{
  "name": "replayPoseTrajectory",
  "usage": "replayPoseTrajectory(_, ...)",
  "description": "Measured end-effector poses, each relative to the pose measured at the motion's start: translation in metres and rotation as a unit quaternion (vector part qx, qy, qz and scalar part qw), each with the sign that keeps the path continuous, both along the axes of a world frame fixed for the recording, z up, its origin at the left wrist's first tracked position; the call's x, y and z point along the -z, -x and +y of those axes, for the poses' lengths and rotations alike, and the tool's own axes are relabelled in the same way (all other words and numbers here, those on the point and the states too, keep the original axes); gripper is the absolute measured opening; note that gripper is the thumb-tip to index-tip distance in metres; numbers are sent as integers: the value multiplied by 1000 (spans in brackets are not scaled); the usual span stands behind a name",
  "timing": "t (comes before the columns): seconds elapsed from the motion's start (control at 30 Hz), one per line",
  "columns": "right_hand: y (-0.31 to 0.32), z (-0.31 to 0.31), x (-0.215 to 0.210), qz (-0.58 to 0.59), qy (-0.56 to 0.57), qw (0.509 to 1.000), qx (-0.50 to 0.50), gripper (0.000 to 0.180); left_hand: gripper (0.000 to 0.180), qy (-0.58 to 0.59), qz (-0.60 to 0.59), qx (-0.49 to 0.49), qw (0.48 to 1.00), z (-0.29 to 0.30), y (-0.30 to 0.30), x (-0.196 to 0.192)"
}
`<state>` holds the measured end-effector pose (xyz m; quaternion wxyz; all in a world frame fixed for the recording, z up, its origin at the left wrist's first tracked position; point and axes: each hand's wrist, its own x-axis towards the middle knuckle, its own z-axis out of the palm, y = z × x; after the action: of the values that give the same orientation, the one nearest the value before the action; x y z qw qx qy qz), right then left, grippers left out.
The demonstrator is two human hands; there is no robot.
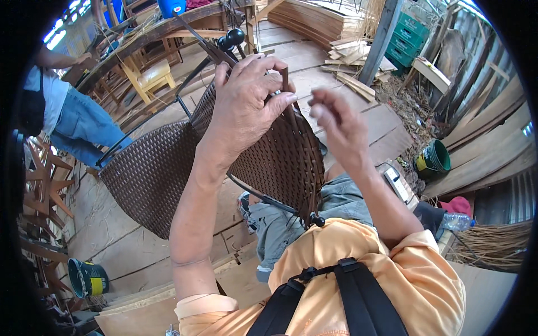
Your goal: Weaving and repairing the edge of a plastic wicker chair using a heating tool to bond strips.
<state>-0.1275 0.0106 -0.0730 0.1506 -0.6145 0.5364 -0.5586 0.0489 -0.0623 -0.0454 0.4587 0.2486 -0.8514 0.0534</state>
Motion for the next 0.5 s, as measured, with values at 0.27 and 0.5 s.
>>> replayPoseTrajectory(0.27,-26,11,13,204,31,978,28,39,12,-11,88,87,992,-5,-11,4)
replayPoseTrajectory(0.5,-28,13,10,147,30,988,19,33,14,-31,35,31,998,6,-4,-4)
